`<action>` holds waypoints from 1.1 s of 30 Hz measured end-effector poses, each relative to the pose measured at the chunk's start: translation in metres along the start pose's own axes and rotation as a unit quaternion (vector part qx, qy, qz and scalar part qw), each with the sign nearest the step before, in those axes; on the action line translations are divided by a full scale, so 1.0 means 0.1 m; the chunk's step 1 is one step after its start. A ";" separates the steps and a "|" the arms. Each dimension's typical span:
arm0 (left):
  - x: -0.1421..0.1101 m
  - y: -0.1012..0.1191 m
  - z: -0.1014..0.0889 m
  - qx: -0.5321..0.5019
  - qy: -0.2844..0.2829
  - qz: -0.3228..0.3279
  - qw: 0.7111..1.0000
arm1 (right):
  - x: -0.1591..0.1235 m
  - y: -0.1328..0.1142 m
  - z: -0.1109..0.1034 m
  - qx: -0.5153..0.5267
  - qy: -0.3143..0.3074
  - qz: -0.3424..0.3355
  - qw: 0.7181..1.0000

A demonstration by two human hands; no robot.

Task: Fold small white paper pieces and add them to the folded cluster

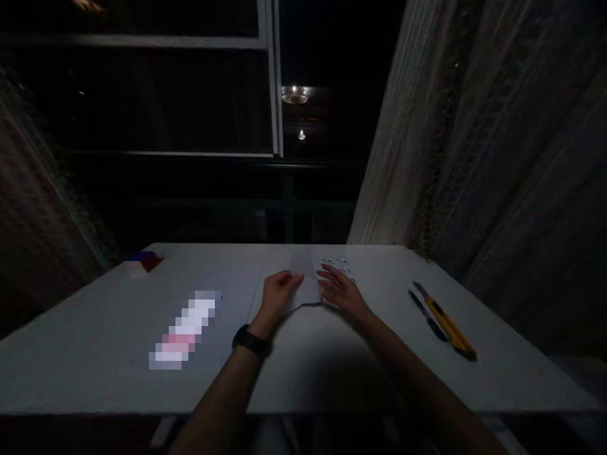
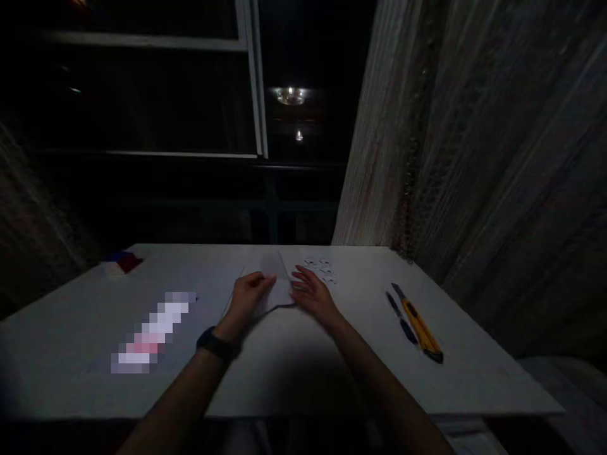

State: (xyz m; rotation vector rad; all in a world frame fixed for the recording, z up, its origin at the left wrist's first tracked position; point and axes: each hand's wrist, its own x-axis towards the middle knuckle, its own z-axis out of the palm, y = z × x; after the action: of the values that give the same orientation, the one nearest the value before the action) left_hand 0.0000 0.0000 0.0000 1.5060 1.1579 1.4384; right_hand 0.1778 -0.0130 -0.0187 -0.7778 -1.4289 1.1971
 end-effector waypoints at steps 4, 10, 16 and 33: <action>-0.11 0.08 0.07 0.030 -0.097 0.067 0.993 | 0.01 -0.19 0.00 -0.053 0.038 -0.060 0.996; -0.17 0.10 0.10 0.088 -0.151 0.082 0.981 | -0.04 -0.34 -0.10 -0.041 -0.047 -0.049 0.997; -0.18 0.10 0.10 0.087 -0.157 0.061 0.982 | -0.04 -0.32 -0.09 -0.041 -0.007 -0.020 0.999; -0.26 -0.05 0.23 0.108 -0.052 0.055 0.991 | -0.04 -0.21 0.07 0.002 0.076 -0.002 0.997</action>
State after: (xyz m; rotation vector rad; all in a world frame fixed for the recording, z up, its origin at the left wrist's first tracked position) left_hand 0.0230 -0.0219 -0.0150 1.7978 1.2143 1.3206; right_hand 0.1753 -0.0243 0.0006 -0.8450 -1.3026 1.1127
